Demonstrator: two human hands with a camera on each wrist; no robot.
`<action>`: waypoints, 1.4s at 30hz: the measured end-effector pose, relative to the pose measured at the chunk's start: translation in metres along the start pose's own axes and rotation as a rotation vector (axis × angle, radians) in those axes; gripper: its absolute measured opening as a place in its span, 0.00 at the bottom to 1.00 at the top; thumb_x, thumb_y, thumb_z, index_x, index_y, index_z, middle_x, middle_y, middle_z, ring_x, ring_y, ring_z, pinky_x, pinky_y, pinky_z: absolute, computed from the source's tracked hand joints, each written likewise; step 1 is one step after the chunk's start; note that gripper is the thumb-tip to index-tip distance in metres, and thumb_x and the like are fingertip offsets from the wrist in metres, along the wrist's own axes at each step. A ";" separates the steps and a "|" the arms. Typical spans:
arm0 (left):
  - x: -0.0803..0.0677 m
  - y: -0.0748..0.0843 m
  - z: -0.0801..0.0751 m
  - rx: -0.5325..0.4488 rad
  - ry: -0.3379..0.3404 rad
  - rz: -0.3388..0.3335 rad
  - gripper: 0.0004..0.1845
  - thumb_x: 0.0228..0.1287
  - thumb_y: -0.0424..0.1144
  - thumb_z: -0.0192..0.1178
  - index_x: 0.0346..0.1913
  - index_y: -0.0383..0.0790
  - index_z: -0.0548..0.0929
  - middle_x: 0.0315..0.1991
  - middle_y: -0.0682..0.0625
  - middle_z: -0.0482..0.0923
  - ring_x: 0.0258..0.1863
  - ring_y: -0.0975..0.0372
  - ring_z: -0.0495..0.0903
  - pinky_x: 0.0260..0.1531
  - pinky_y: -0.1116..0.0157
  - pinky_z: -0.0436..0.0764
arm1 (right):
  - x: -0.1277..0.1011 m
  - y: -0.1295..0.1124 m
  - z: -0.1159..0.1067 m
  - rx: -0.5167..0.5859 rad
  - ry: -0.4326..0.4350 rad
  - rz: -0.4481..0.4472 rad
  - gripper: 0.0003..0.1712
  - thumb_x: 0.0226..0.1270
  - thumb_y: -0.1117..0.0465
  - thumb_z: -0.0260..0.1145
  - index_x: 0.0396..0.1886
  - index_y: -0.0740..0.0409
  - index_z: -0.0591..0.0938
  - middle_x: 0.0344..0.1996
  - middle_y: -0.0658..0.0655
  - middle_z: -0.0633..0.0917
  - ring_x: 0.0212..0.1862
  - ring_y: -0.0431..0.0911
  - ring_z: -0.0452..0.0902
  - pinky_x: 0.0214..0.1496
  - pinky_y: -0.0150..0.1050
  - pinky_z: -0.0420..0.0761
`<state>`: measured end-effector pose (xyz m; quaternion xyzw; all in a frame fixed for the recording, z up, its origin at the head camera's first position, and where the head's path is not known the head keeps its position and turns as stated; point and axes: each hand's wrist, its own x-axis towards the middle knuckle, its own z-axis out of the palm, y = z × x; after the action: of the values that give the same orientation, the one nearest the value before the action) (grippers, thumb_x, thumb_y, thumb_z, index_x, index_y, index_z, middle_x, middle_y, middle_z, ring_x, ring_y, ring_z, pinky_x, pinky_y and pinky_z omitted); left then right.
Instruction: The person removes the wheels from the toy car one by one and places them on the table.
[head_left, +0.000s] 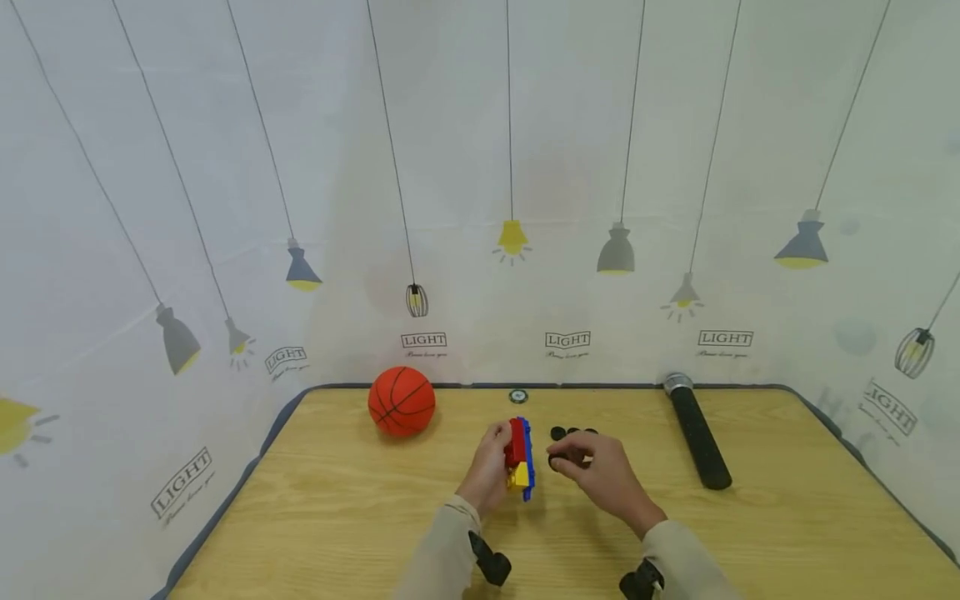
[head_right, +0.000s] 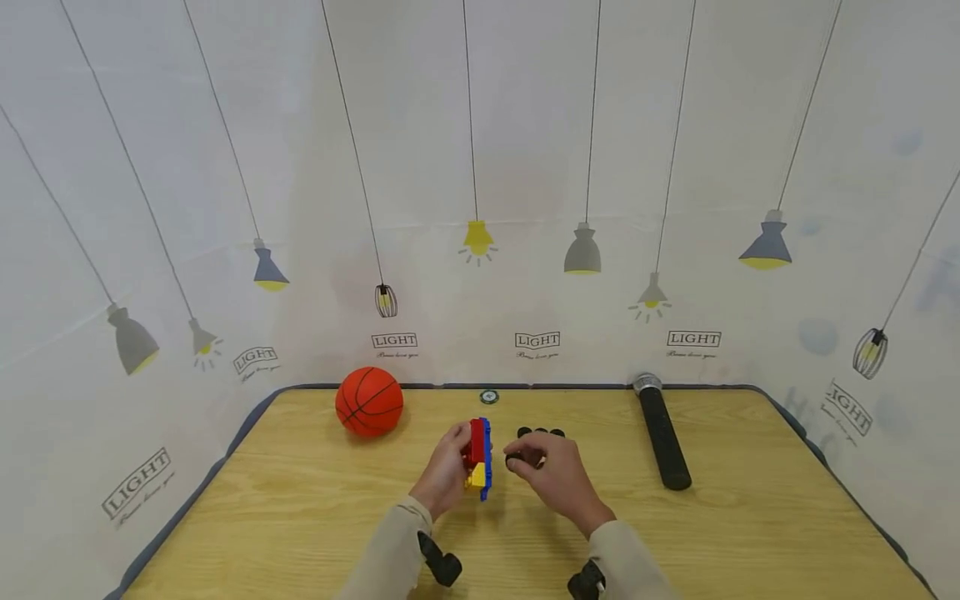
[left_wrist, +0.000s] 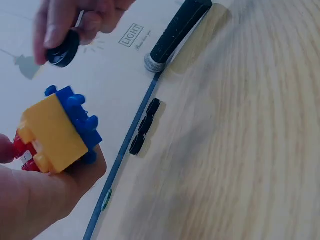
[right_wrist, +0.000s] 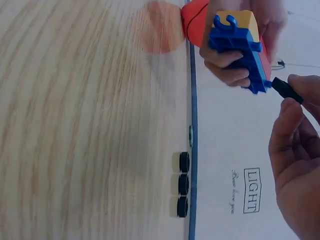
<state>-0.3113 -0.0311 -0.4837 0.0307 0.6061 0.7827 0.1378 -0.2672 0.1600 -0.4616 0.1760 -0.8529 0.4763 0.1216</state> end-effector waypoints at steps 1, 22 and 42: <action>0.000 0.000 -0.002 -0.017 -0.002 0.008 0.24 0.83 0.50 0.37 0.69 0.38 0.61 0.62 0.42 0.67 0.54 0.57 0.69 0.51 0.67 0.71 | 0.000 0.002 -0.002 0.013 -0.014 0.024 0.08 0.65 0.63 0.71 0.43 0.49 0.88 0.34 0.51 0.88 0.31 0.37 0.78 0.31 0.31 0.78; -0.004 0.001 -0.025 -0.091 -0.042 0.005 0.23 0.78 0.43 0.51 0.67 0.37 0.60 0.67 0.37 0.70 0.41 0.59 0.82 0.44 0.56 0.82 | 0.009 0.045 -0.043 -0.003 0.083 0.237 0.10 0.69 0.66 0.67 0.47 0.64 0.80 0.37 0.61 0.85 0.29 0.45 0.82 0.31 0.40 0.83; -0.005 -0.001 -0.019 -0.078 -0.015 -0.002 0.25 0.73 0.41 0.59 0.65 0.36 0.63 0.56 0.42 0.79 0.38 0.62 0.84 0.46 0.63 0.84 | 0.027 0.099 -0.055 0.106 0.108 0.627 0.08 0.69 0.66 0.61 0.41 0.68 0.81 0.26 0.57 0.87 0.23 0.44 0.82 0.26 0.40 0.79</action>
<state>-0.3105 -0.0504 -0.4890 0.0307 0.5742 0.8054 0.1441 -0.3306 0.2497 -0.4993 -0.1146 -0.8319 0.5430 0.0045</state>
